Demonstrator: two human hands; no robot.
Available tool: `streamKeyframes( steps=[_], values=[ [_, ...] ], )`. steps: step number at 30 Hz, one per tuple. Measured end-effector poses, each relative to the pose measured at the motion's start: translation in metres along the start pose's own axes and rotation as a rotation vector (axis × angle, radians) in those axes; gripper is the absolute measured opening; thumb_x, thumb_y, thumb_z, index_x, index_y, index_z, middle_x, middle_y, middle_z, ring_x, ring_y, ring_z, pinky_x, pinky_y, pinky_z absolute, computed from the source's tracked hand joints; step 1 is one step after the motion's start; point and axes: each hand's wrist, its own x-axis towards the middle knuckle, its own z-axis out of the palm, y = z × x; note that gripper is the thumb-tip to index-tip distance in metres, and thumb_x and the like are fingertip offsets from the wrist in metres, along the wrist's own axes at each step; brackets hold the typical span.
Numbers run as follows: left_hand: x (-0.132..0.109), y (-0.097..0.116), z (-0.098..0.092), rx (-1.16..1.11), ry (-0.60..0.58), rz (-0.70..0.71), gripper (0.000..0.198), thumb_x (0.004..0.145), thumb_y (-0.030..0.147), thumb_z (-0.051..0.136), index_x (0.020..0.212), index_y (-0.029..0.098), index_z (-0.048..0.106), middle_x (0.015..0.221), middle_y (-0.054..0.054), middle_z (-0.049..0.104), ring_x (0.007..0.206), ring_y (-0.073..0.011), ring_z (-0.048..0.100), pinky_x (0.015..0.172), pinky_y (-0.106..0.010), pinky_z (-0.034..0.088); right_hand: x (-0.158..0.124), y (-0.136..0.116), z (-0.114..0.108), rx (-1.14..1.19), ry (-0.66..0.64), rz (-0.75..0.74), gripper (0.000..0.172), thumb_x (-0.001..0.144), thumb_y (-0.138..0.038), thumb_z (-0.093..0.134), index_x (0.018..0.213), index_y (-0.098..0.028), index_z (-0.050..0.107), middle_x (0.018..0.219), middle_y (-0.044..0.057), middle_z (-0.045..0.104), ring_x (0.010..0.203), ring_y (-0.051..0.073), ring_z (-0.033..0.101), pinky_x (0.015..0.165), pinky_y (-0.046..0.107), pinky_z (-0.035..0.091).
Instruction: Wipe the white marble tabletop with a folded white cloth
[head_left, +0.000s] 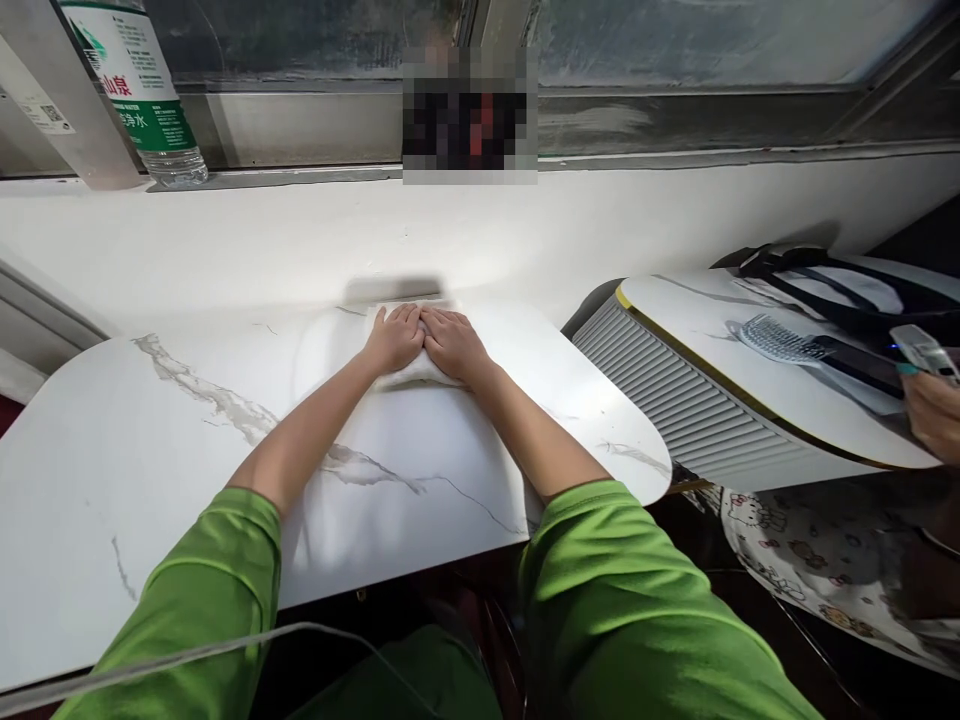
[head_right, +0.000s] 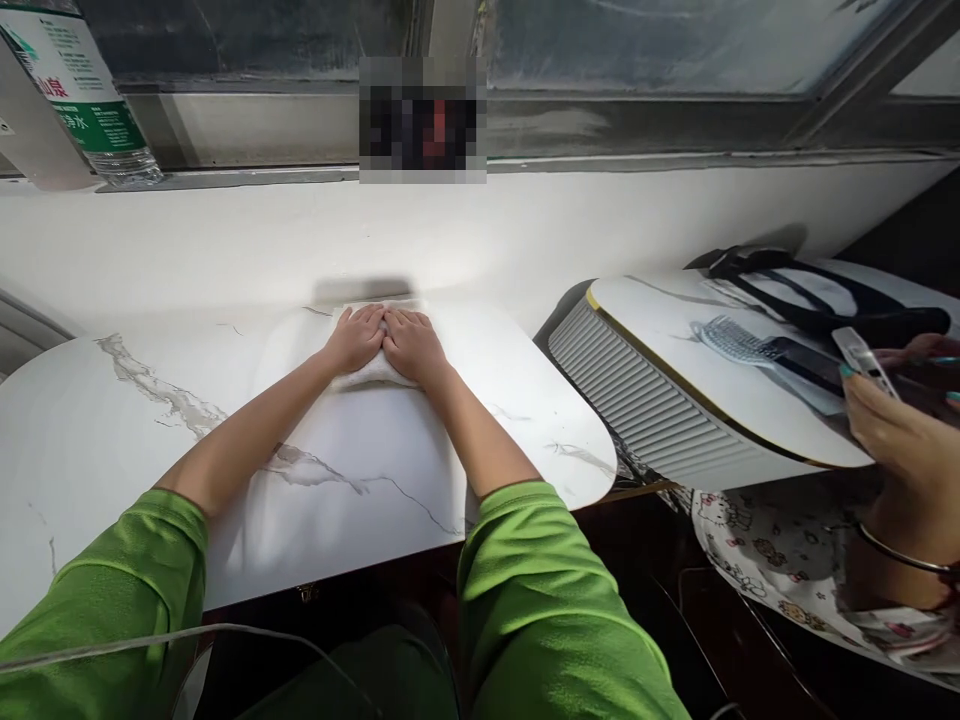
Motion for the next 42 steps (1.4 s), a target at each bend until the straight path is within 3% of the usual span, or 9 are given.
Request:
streamKeyframes(
  steps=[5, 10, 14, 18, 21, 25, 32, 35, 42],
  values=[
    [-0.028, 0.024, 0.005, -0.006, 0.013, -0.017, 0.057, 0.101, 0.025, 0.021, 0.154, 0.008, 0.031, 0.163, -0.012, 0.029, 0.152, -0.0202, 0.022, 0.125, -0.046, 0.010, -0.032, 0.003, -0.005, 0.016, 0.017, -0.067, 0.054, 0.093, -0.021, 0.031, 0.140, -0.007, 0.052, 0.149, 0.015, 0.051, 0.140, 0.028, 0.044, 0.115, 0.048, 0.032],
    [-0.073, 0.088, 0.016, -0.035, -0.015, -0.040, 0.060, 0.100, 0.026, 0.024, 0.155, 0.003, 0.026, 0.164, -0.014, 0.025, 0.153, -0.0238, 0.018, 0.125, -0.051, 0.007, -0.108, 0.019, -0.031, 0.044, 0.025, -0.198, 0.054, 0.091, -0.024, 0.035, 0.139, -0.009, 0.053, 0.146, 0.015, 0.054, 0.138, 0.029, 0.047, 0.115, 0.050, 0.036],
    [-0.094, 0.140, 0.025, -0.079, -0.103, 0.108, 0.065, 0.102, 0.036, 0.026, 0.155, -0.001, 0.022, 0.164, -0.017, 0.020, 0.154, -0.0281, 0.014, 0.124, -0.056, 0.006, -0.172, 0.038, -0.056, 0.075, 0.077, -0.118, 0.050, 0.091, -0.023, 0.036, 0.137, -0.018, 0.054, 0.142, 0.010, 0.058, 0.135, 0.027, 0.050, 0.112, 0.053, 0.040],
    [-0.091, 0.169, 0.039, -0.080, -0.001, 0.171, 0.064, 0.100, 0.034, 0.034, 0.152, -0.003, 0.028, 0.162, -0.021, 0.024, 0.152, -0.0318, 0.019, 0.123, -0.060, 0.010, -0.198, 0.056, -0.070, 0.087, 0.097, -0.058, 0.050, 0.090, -0.021, 0.036, 0.135, -0.023, 0.056, 0.140, 0.006, 0.061, 0.133, 0.024, 0.052, 0.113, 0.051, 0.041],
    [-0.074, 0.175, 0.047, -0.087, 0.053, 0.163, 0.061, 0.099, 0.032, 0.036, 0.150, -0.002, 0.033, 0.160, -0.023, 0.030, 0.150, -0.0333, 0.025, 0.123, -0.060, 0.014, -0.188, 0.070, -0.072, 0.088, 0.087, -0.059, 0.052, 0.088, -0.020, 0.036, 0.136, -0.022, 0.058, 0.140, 0.006, 0.060, 0.132, 0.024, 0.053, 0.113, 0.051, 0.041],
    [-0.037, 0.168, 0.047, -0.091, 0.086, 0.141, 0.058, 0.099, 0.029, 0.035, 0.149, 0.001, 0.036, 0.159, -0.022, 0.033, 0.149, -0.0333, 0.027, 0.123, -0.059, 0.015, -0.152, 0.096, -0.067, 0.071, 0.076, -0.061, 0.054, 0.087, -0.020, 0.036, 0.136, -0.022, 0.059, 0.139, 0.005, 0.062, 0.132, 0.025, 0.054, 0.113, 0.051, 0.040],
    [0.052, 0.130, 0.033, -0.043, -0.098, 0.109, 0.064, 0.100, 0.032, 0.024, 0.155, -0.001, 0.020, 0.165, -0.018, 0.019, 0.154, -0.0275, 0.013, 0.125, -0.054, 0.006, -0.067, 0.138, -0.046, 0.032, 0.051, -0.002, 0.055, 0.086, -0.019, 0.036, 0.136, -0.013, 0.059, 0.143, 0.009, 0.058, 0.135, 0.026, 0.051, 0.116, 0.049, 0.037],
    [0.082, 0.110, 0.028, -0.035, -0.109, 0.089, 0.065, 0.099, 0.031, 0.021, 0.156, 0.000, 0.018, 0.166, -0.016, 0.016, 0.154, -0.0256, 0.011, 0.125, -0.053, 0.004, -0.031, 0.145, -0.037, 0.009, 0.034, 0.010, 0.056, 0.087, -0.019, 0.036, 0.137, -0.008, 0.057, 0.145, 0.013, 0.056, 0.136, 0.027, 0.049, 0.117, 0.047, 0.036],
    [0.108, 0.081, 0.023, -0.059, -0.019, 0.032, 0.062, 0.099, 0.028, 0.020, 0.155, 0.001, 0.023, 0.164, -0.014, 0.024, 0.153, -0.0236, 0.018, 0.126, -0.050, 0.007, 0.019, 0.148, -0.023, 0.000, 0.061, -0.013, 0.052, 0.087, -0.020, 0.035, 0.134, -0.013, 0.057, 0.137, 0.012, 0.062, 0.125, 0.030, 0.057, 0.108, 0.048, 0.042]
  ],
)
